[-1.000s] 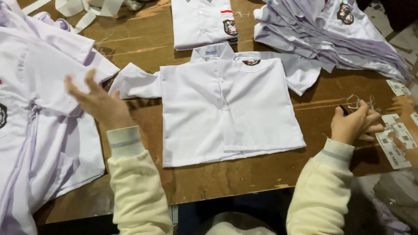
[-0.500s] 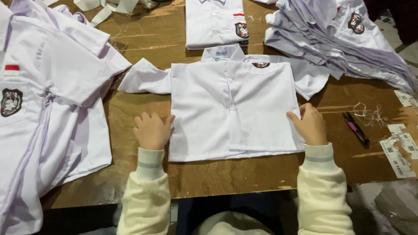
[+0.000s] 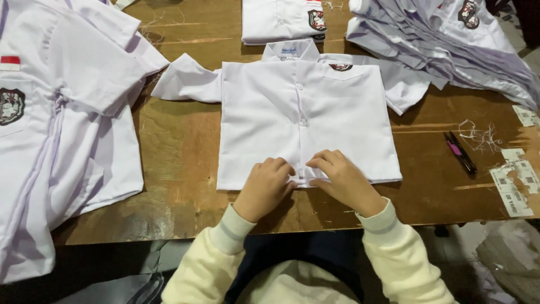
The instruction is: Folding a white school shirt on a wooden table in a factory setting, including smoothing the fabric and aligning the collar.
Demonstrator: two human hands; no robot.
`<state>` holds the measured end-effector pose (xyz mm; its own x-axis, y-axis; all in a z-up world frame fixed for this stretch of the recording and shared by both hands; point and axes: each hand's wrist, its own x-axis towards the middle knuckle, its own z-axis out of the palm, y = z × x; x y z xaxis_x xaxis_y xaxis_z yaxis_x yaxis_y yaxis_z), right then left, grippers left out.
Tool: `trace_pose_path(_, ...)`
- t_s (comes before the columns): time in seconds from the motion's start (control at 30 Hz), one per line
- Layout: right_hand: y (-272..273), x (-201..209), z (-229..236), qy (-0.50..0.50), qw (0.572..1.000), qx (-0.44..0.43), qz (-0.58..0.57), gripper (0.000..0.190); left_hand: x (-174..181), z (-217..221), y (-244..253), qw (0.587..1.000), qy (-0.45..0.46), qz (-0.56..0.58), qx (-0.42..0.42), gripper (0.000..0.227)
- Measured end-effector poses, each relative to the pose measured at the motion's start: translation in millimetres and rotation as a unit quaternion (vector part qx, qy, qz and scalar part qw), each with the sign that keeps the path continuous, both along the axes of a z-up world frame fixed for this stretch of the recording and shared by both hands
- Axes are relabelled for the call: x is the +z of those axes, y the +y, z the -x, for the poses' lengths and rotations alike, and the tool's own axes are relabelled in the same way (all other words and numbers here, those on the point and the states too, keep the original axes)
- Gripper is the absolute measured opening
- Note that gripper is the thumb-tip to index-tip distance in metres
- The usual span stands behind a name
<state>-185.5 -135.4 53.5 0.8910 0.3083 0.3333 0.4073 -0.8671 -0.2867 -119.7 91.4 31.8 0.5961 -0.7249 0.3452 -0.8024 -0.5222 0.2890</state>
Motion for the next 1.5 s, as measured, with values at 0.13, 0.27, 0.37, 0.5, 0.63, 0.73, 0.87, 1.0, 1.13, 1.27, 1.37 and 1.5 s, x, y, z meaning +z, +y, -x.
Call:
trace_pose_path(0.13, -7.1, -12.6, -3.4, 0.006, 1.000, 0.004, -0.008, 0.025, -44.6, 0.6, -19.1, 0.996, -0.084, 0.001, 0.021, 0.024)
trace_pose_path(0.27, -12.7, -17.9, -4.3, 0.037, 0.995, -0.061, -0.073, 0.006, -58.5, -0.6, -21.9, 0.993, -0.113, 0.035, 0.004, 0.014)
trace_pose_path(0.37, -13.7, -21.3, -3.2, 0.048, 0.984, -0.119, -0.121, 0.010, -46.3, 5.4, -17.7, 0.994, -0.100, 0.051, -0.020, 0.009)
trace_pose_path(0.5, -9.0, -16.3, 3.8, 0.022, 0.998, -0.063, -0.008, 0.018, -50.4, 7.6, -13.7, 0.997, -0.070, 0.028, -0.036, 0.013)
trace_pose_path(0.63, -2.9, -20.6, 8.4, 0.014, 0.999, -0.001, 0.031, 0.029, -9.1, -4.2, -5.7, 0.998, 0.014, -0.026, -0.061, 0.017)
trace_pose_path(0.73, -7.6, -40.6, 6.2, -0.012, 0.997, 0.000, 0.074, 0.036, 33.3, -25.7, -4.8, 0.977, 0.160, -0.080, -0.119, 0.023)
trace_pose_path(0.87, -4.8, -48.1, 5.4, -0.057, 0.995, -0.027, 0.076, 0.010, 29.0, -83.7, -41.2, 0.991, 0.116, 0.002, -0.070, 0.025)
trace_pose_path(1.0, 2.3, -38.2, 7.4, -0.064, 0.996, -0.027, 0.061, 0.015, 11.4, -135.9, -84.4, 1.000, -0.014, -0.001, 0.011, 0.035)
trace_pose_path(1.13, 2.8, -42.7, 13.3, -0.069, 0.995, -0.017, 0.068, 0.020, -9.2, -161.6, -96.5, 0.993, -0.051, -0.099, 0.031, 0.049)
trace_pose_path(1.27, 15.2, -21.3, 18.5, -0.132, 0.988, 0.017, 0.074, 0.020, -29.8, -169.3, -96.8, 0.992, 0.020, -0.120, 0.046, 0.064)
trace_pose_path(1.37, 26.3, -4.2, 21.7, -0.157, 0.986, 0.044, 0.044, 0.024, -34.8, -169.3, -98.4, 0.996, 0.009, -0.069, 0.053, 0.067)
trace_pose_path(1.5, 29.6, -3.9, 24.9, -0.155, 0.987, 0.032, 0.035, 0.014, -35.9, -167.3, -98.2, 0.997, 0.000, -0.039, 0.063, 0.069)
